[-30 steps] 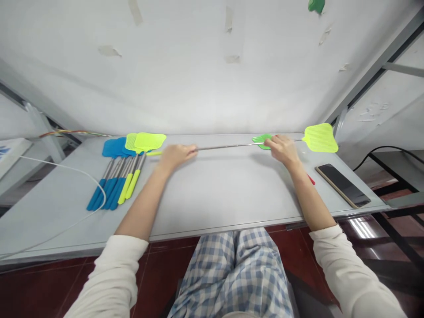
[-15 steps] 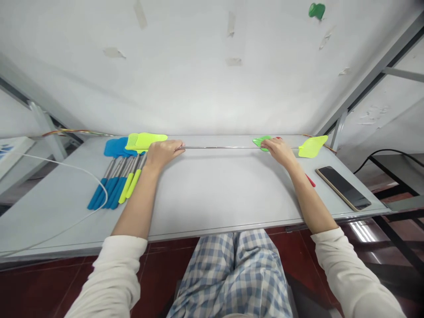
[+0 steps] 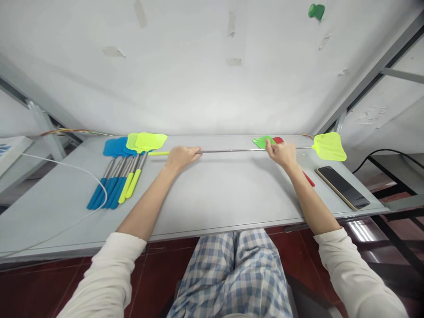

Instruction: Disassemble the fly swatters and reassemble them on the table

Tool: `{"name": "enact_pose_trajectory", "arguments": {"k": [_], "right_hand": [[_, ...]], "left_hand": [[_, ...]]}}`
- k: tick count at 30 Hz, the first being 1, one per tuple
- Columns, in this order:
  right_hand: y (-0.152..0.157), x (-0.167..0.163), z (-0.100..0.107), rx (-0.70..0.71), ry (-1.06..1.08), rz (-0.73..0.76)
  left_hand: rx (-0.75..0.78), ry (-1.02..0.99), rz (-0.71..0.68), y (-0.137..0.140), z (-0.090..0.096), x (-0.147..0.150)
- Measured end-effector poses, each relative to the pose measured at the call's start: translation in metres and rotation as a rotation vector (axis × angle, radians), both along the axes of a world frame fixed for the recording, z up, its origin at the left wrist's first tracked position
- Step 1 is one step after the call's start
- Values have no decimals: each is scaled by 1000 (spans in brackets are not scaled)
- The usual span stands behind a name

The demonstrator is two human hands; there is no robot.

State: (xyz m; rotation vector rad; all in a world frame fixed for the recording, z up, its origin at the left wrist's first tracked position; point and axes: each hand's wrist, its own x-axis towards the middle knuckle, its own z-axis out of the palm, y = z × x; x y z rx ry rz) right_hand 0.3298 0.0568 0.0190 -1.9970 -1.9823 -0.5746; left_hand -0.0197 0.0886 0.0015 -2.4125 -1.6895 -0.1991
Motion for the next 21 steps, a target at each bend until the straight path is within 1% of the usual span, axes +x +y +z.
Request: {"name": "enact_pose_trajectory", "arguments": {"k": [2,5,8,12,15,18,20,21], "right_hand": [[-4,-15,-1,-18,-19,39],[-10,-29,-3,-46,-35,53],[-16,-43,-7,-103,-47,58],[-27,-77,-16,-168,-31,168],[-32,-99,-21,-185,-24,226],[-30,-101,-20,-188,-18,277],[-25,-91,-16,-170,-11,315],[-21,-84,-13,-151,-10,311]], "left_hand": [[-40,27,-50,-7,-1,18],[-60,51,-56,-16,-2,41],[-72,58,-78,-27,-1,58],[-112,35,-160,-47,2,81],[-139,14,-162,-59,2,92],[-142,3,-130,-61,2,93],[-128,-1,-121,-56,3,89],[-113,-5,-112,-52,4,85]]}}
